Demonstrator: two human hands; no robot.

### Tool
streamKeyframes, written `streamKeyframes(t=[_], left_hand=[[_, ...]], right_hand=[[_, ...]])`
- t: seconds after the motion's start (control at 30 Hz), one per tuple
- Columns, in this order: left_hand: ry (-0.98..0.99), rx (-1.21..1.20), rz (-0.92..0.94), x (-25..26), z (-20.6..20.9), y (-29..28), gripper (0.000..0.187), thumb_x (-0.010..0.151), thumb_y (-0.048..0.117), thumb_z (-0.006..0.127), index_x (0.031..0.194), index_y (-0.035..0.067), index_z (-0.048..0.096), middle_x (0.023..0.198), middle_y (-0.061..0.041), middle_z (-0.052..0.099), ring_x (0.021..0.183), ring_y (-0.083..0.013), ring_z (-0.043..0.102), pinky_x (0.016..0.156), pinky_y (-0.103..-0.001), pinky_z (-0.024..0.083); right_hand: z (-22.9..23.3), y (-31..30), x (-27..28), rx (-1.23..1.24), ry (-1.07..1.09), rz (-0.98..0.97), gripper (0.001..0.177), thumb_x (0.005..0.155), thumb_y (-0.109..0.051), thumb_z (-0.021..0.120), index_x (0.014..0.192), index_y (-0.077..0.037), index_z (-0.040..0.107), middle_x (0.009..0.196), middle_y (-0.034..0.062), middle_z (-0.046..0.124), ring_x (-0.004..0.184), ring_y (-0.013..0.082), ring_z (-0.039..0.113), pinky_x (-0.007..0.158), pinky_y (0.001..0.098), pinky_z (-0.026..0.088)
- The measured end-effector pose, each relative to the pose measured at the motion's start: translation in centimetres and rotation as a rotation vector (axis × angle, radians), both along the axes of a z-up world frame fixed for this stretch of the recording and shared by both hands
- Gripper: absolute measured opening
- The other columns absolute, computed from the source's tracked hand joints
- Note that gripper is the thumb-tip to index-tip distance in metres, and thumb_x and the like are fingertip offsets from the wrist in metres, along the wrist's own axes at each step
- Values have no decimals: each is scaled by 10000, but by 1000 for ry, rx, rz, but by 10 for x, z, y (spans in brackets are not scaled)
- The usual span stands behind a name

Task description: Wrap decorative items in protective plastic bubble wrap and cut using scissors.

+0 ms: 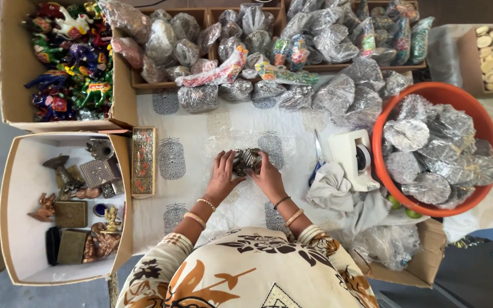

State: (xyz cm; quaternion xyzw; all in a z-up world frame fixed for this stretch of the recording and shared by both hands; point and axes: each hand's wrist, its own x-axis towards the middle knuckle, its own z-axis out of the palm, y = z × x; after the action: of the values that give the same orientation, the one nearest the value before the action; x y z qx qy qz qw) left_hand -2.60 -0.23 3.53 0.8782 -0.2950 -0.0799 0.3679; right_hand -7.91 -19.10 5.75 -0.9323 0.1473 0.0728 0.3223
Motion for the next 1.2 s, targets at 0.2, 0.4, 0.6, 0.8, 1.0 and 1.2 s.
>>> streamKeyframes(t=[0.2, 0.4, 0.6, 0.8, 1.0, 1.2], left_hand=[[-35, 218, 86, -27, 15, 18, 958, 748, 293, 861, 1502, 21, 336, 1504, -182, 407, 1416, -413, 315, 1168, -541, 291], [-6, 158, 178, -40, 0, 29, 1028, 727, 336, 870, 1501, -33, 305, 1522, -215, 383, 1433, -421, 292, 1184, -552, 234], [22, 187, 186, -40, 2, 27, 1035, 728, 348, 871, 1506, -33, 305, 1532, -210, 378, 1439, -415, 286, 1194, -528, 233], [27, 212, 185, -40, -2, 28, 1021, 727, 339, 869, 1498, -32, 314, 1537, -201, 377, 1446, -412, 278, 1201, -525, 227], [55, 234, 148, -33, 1, 30, 870, 732, 326, 861, 1420, 16, 428, 1499, -189, 420, 1424, -396, 294, 1181, -516, 248], [-111, 218, 399, 14, -29, 32, 370, 978, 305, 767, 1275, 173, 589, 1345, -40, 621, 1376, -254, 482, 1213, -473, 355]], right_hand=[[-21, -7, 9, 274, -17, -117, 909, 818, -220, 813, 1506, -103, 231, 862, 130, 705, 667, 246, 733, 520, 315, 605], [-19, -14, 17, 440, -5, -96, 849, 804, -153, 837, 1468, -119, 309, 854, 107, 705, 669, 229, 755, 516, 293, 593], [-19, -14, 4, 549, -82, -155, 806, 805, -88, 811, 1429, -62, 301, 851, 106, 729, 703, 206, 763, 562, 276, 597], [-29, -18, -1, 462, -113, -173, 818, 805, -65, 845, 1424, -55, 311, 861, 134, 748, 717, 215, 753, 597, 287, 585], [-38, -24, 1, 526, -119, -166, 811, 788, -80, 850, 1412, -89, 332, 923, 133, 762, 766, 205, 759, 662, 303, 595], [-36, -28, -1, 606, -90, -172, 834, 773, -90, 856, 1416, -127, 327, 961, 115, 739, 830, 182, 736, 691, 288, 598]])
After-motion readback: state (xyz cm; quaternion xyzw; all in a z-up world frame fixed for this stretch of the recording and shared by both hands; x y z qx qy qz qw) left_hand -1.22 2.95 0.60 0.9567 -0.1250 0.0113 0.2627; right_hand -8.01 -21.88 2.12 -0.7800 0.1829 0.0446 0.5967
